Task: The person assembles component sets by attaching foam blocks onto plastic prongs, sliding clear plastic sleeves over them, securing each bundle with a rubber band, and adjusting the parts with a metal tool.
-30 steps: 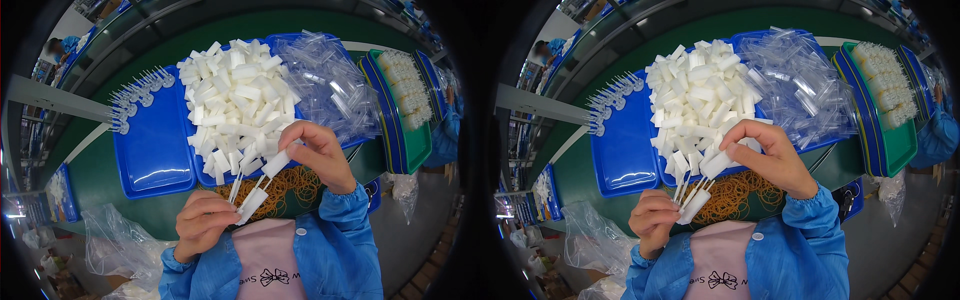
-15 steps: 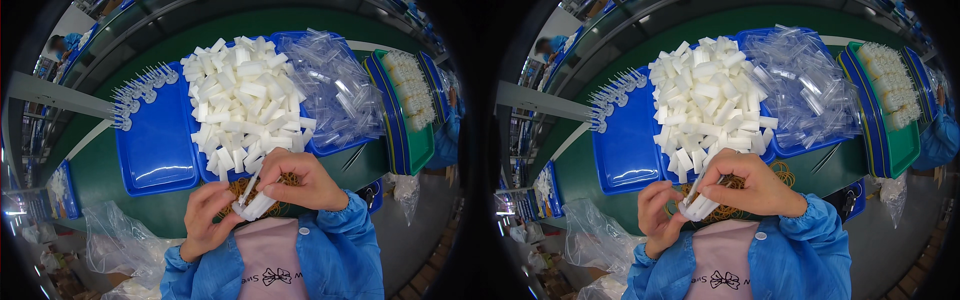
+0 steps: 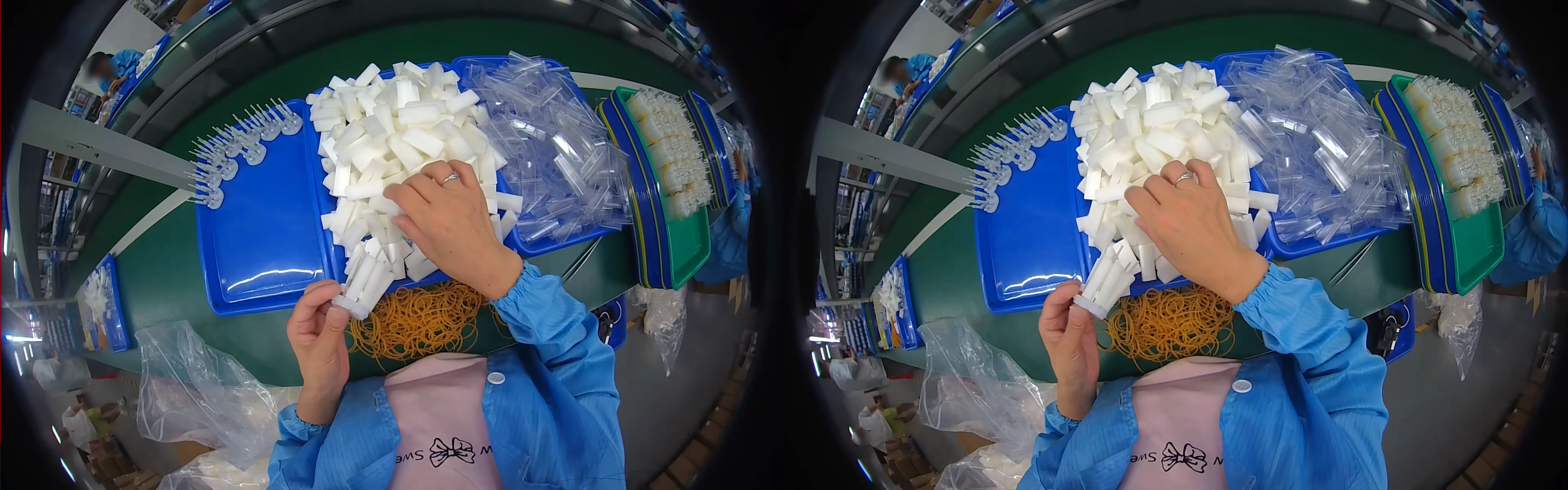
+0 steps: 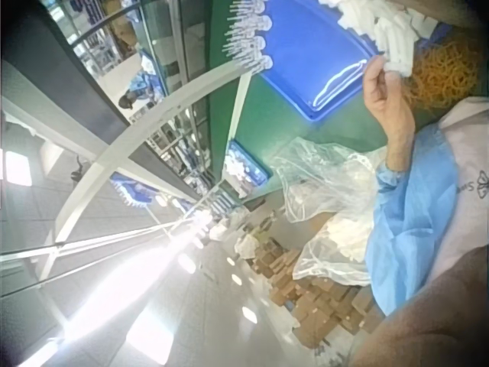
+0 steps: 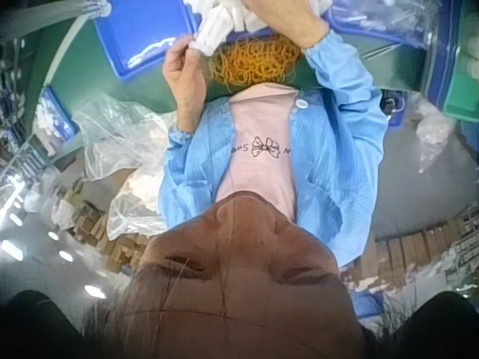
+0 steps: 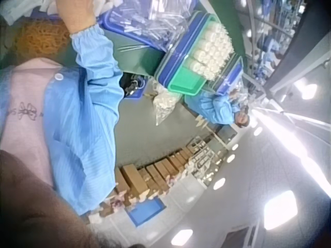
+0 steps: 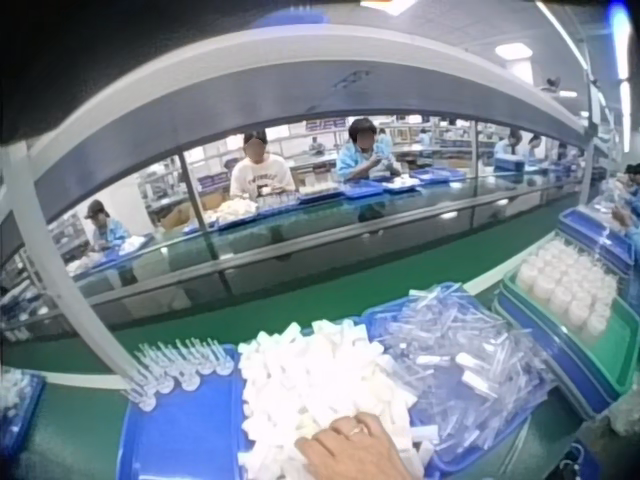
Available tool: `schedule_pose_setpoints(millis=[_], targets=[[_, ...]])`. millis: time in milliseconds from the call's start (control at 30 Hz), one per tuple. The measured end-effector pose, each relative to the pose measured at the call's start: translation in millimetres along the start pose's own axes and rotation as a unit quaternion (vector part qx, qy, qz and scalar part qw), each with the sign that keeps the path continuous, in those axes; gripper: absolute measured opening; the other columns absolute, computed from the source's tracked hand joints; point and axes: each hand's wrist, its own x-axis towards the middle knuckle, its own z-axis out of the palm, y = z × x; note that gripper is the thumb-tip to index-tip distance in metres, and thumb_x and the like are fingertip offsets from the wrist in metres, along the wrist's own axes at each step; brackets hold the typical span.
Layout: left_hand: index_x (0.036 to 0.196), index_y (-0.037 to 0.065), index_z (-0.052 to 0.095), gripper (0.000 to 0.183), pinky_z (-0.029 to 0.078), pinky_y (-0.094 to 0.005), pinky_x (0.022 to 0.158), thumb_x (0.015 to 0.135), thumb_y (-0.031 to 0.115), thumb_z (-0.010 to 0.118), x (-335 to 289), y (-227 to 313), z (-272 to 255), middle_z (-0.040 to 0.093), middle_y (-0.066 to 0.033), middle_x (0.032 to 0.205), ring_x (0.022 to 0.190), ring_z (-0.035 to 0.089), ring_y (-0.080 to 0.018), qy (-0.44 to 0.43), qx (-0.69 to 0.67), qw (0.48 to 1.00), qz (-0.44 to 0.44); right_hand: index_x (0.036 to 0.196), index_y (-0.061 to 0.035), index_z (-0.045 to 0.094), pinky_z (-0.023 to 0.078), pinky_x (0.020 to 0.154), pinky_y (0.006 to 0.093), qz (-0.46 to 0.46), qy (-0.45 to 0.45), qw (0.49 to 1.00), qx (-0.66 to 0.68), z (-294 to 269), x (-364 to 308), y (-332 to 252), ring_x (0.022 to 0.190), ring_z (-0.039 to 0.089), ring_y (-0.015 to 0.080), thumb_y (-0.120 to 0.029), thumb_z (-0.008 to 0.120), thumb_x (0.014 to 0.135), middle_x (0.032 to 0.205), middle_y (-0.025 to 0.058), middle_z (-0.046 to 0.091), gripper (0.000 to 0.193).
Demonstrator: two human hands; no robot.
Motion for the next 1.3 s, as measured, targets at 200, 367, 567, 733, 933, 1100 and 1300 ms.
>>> schedule_pose_setpoints(millis=[200,367,567,733,933,1100,1300], targets=[[0.099,-0.001,0.062,0.018,0.043,-0.0257,0.08,0.083,0.006,0.065,0.9,1.6,-4.9,0.054,-0.0093,0.104,0.092,0.053,-0.0152,-0.017,0.053,0.996,0.071,0.091,-0.0074,0.062,0.04,0.081,0.0351,0.029,0.091,0.979,0.182,-22.5,-3.4,-0.8,0.084,0.055,0.0221,-0.009,0.062,0.078,0.085,0.0053,0.061,0.013],[0.09,-0.001,0.066,0.011,0.045,-0.0272,0.074,0.08,0.005,0.067,-3.2,10.1,-3.9,0.058,-0.01,0.096,0.086,0.055,-0.017,-0.06,0.153,0.974,0.153,0.093,-0.0029,0.064,0.043,0.075,0.0282,0.139,-0.01,0.881,0.452,-50.5,-8.9,3.9,0.083,0.056,0.015,-0.009,0.056,0.085,0.087,0.0059,0.063,0.012],[0.083,0.003,0.068,0.013,0.046,-0.0303,0.068,0.07,-0.001,0.07,0.4,20.8,10.8,0.061,-0.0087,0.088,0.08,0.058,-0.0211,-0.144,0.258,0.922,0.251,0.095,-0.0017,0.063,0.043,0.077,0.0251,0.198,-0.052,0.822,0.531,-49.1,-14.4,5.5,0.085,0.053,0.0095,-0.014,0.054,0.089,0.089,0.0029,0.062,0.016],[0.082,0.004,0.069,0.016,0.046,-0.0317,0.068,0.068,-0.003,0.07,0.1,22.8,11.8,0.062,-0.0074,0.087,0.076,0.06,-0.0223,-0.17,0.284,0.909,0.253,0.096,-0.0021,0.062,0.042,0.078,0.0248,0.195,-0.049,0.812,0.549,-44.2,-15.1,5.2,0.085,0.052,0.0096,-0.015,0.054,0.088,0.09,0.002,0.061,0.017],[0.082,0.004,0.07,0.016,0.046,-0.0322,0.068,0.068,-0.002,0.07,1.4,23.3,10.8,0.062,-0.0069,0.086,0.077,0.06,-0.0221,-0.175,0.288,0.911,0.239,0.095,-0.002,0.062,0.042,0.077,0.0245,0.228,-0.064,0.773,0.588,-43.7,-17.5,7.6,0.084,0.052,0.0092,-0.016,0.055,0.088,0.089,0.0018,0.061,0.017],[0.084,0.004,0.07,0.019,0.046,-0.0323,0.069,0.066,-0.002,0.07,3.9,23.8,10.6,0.062,-0.007,0.086,0.077,0.06,-0.0225,-0.194,0.292,0.904,0.246,0.09,-0.0007,0.062,0.043,0.077,0.0244,0.206,-0.097,0.784,0.577,-47.4,-14.9,4.6,0.083,0.054,0.0096,-0.015,0.056,0.088,0.087,0.0023,0.061,0.015],[0.086,0.004,0.07,0.023,0.048,-0.0322,0.069,0.064,-0.003,0.071,2.7,23.5,12.2,0.062,-0.0083,0.087,0.079,0.06,-0.0238,-0.196,0.326,0.88,0.285,0.09,-0.0013,0.063,0.042,0.079,0.0258,0.155,-0.14,0.778,0.592,-48.1,-16.9,-6.0,0.087,0.055,0.0126,-0.008,0.061,0.085,0.088,0.0054,0.061,0.009]])
